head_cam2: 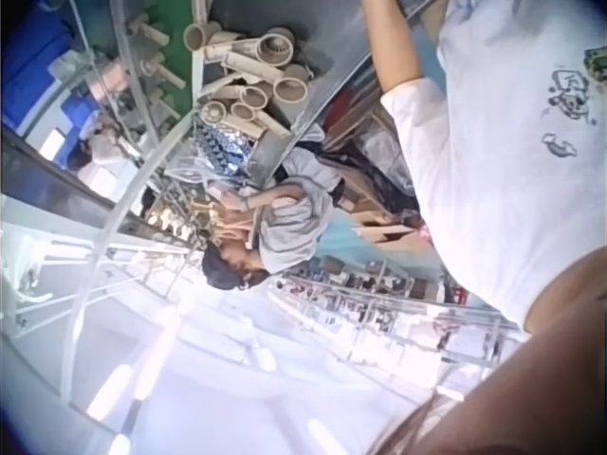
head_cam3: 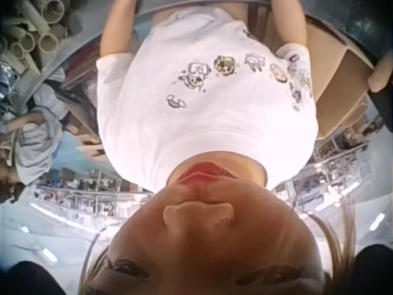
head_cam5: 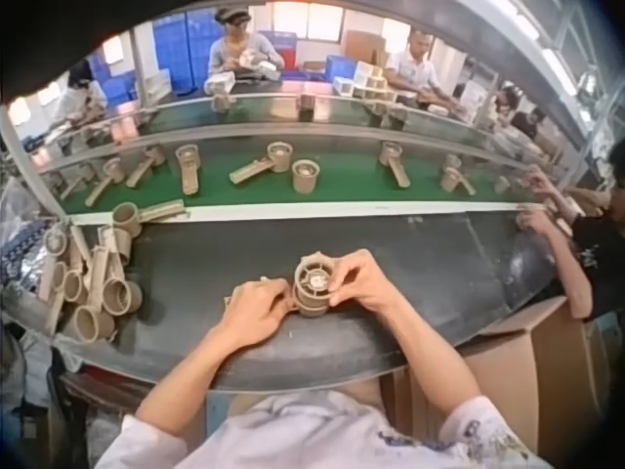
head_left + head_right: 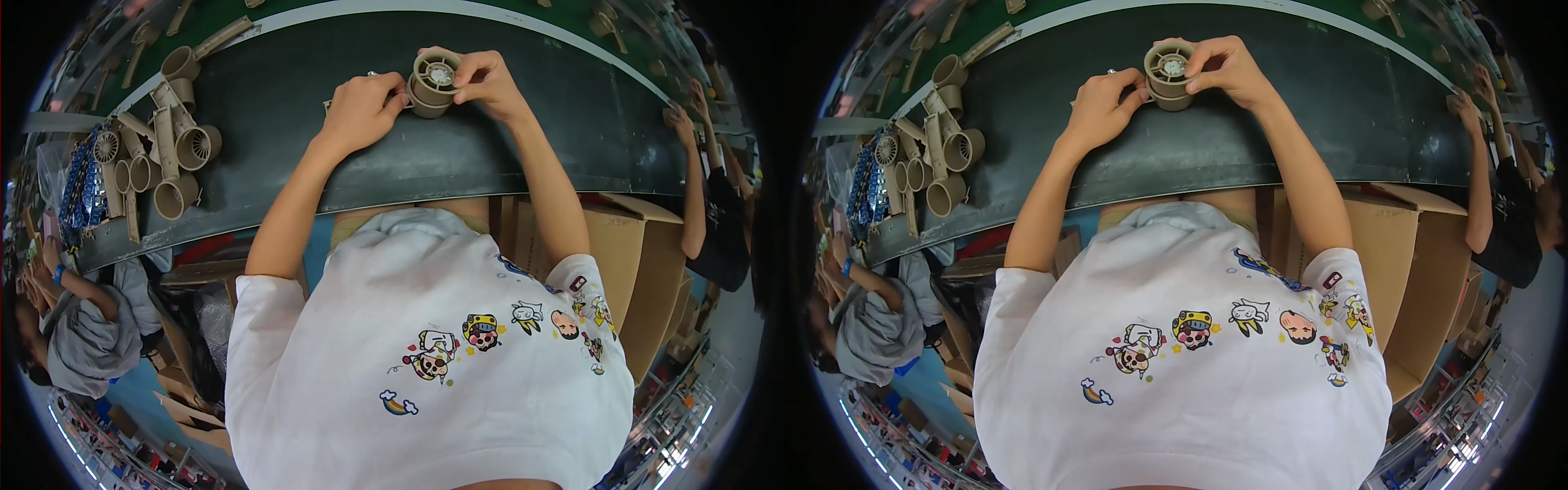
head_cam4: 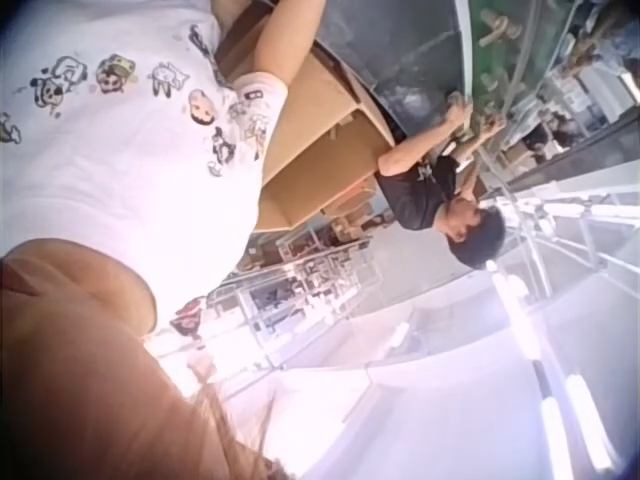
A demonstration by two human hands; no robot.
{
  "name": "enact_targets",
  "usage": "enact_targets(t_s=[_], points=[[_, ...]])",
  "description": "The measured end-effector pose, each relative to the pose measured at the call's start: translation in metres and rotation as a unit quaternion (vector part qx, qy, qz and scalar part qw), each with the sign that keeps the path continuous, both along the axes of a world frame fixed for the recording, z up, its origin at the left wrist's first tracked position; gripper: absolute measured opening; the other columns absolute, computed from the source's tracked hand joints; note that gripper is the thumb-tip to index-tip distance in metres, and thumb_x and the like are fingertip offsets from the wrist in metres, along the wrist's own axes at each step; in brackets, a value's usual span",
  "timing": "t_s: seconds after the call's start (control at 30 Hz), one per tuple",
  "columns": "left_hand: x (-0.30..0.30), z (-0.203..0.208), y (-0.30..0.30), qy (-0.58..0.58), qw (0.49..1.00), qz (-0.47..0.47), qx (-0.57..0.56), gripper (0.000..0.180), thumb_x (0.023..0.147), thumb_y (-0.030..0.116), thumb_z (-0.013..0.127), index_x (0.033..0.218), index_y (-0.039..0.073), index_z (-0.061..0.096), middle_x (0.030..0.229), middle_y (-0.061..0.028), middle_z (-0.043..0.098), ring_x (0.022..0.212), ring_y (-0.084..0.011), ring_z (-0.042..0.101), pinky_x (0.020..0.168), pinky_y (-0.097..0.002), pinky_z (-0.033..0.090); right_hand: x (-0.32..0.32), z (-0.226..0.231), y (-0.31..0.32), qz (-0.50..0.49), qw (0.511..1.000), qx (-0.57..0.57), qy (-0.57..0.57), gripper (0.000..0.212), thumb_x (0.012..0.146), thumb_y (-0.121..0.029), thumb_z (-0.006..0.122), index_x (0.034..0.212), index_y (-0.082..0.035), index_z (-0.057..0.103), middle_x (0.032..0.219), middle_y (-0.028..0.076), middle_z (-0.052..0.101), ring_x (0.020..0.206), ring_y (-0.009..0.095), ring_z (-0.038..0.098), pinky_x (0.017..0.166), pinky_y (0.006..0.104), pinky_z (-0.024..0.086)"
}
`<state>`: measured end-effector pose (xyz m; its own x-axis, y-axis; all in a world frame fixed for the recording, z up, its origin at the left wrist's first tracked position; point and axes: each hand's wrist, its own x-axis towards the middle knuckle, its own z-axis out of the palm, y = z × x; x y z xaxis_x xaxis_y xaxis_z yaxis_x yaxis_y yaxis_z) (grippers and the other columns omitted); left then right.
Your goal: The person assembles handheld fans on a production line by taking motor components and fan housings, fitting each motor component into a housing by hand, and placing the assembled units onto the conveyor belt.
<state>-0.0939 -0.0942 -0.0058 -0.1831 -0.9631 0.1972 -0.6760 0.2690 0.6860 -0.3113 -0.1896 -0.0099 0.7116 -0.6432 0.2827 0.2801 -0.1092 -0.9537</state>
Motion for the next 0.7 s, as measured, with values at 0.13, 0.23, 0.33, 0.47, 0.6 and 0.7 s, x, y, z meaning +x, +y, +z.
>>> enact_targets(t_s=[0.13,0.23,0.33,0.47,0.6,0.7], points=[[0.000,-0.003,0.000,-0.020,1.000,-0.002,-0.018,0.014,0.085,0.020,0.057,0.087,0.007,0.063,0.077,-0.0145,0.066,0.077,-0.0357,0.064,0.069,-0.0458,0.050,-0.005,0.002,0.002,-0.003,1.000,0.002,0.030,0.018,0.063,0.009,0.079,0.074,-0.001,0.069,0.091,0.011,0.070,0.112,0.026,0.061,0.102,0.0347,0.042],[0.000,-0.002,-0.001,-0.018,1.000,-0.004,-0.020,0.015,0.085,0.020,0.058,0.087,0.006,0.063,0.077,-0.0145,0.066,0.076,-0.0358,0.064,0.068,-0.0457,0.049,-0.005,0.004,0.011,-0.027,0.999,0.024,0.030,0.018,0.063,0.008,0.079,0.075,0.000,0.070,0.089,0.009,0.071,0.108,0.026,0.063,0.110,0.0371,0.036],[0.002,-0.006,-0.001,-0.026,0.999,-0.012,-0.027,0.014,0.084,0.019,0.058,0.086,0.006,0.063,0.077,-0.0146,0.066,0.075,-0.0359,0.063,0.067,-0.0454,0.049,-0.002,0.006,0.019,-0.055,0.995,-0.046,0.066,0.017,0.064,0.008,0.079,0.076,0.000,0.071,0.086,0.009,0.071,0.106,0.025,0.064,0.113,0.0383,0.033],[0.006,-0.013,0.001,0.020,0.997,-0.004,-0.069,0.013,0.083,0.017,0.059,0.083,0.005,0.060,0.073,-0.0138,0.063,0.069,-0.0336,0.062,0.062,-0.0406,0.047,-0.009,-0.003,0.016,-0.062,0.989,-0.094,0.092,0.015,0.065,0.006,0.080,0.077,0.000,0.073,0.088,0.012,0.072,0.110,0.025,0.062,0.113,0.0389,0.033],[0.016,-0.003,0.002,-0.027,0.999,-0.015,-0.041,0.013,0.083,0.019,0.059,0.084,0.005,0.060,0.072,-0.0125,0.062,0.067,-0.0318,0.061,0.060,-0.0393,0.047,-0.003,0.005,0.018,0.000,0.997,-0.067,0.030,0.010,0.069,0.003,0.079,0.077,0.000,0.073,0.100,0.015,0.071,0.125,0.029,0.054,0.107,0.0380,0.039],[0.030,0.004,0.002,-0.119,0.991,0.006,-0.055,0.015,0.084,0.020,0.058,0.084,0.006,0.060,0.071,-0.0114,0.062,0.065,-0.0306,0.061,0.059,-0.0386,0.046,-0.002,-0.007,0.015,0.000,0.994,-0.076,0.077,0.006,0.072,0.001,0.077,0.077,0.000,0.073,0.105,0.018,0.070,0.131,0.031,0.048,0.098,0.0363,0.043]])
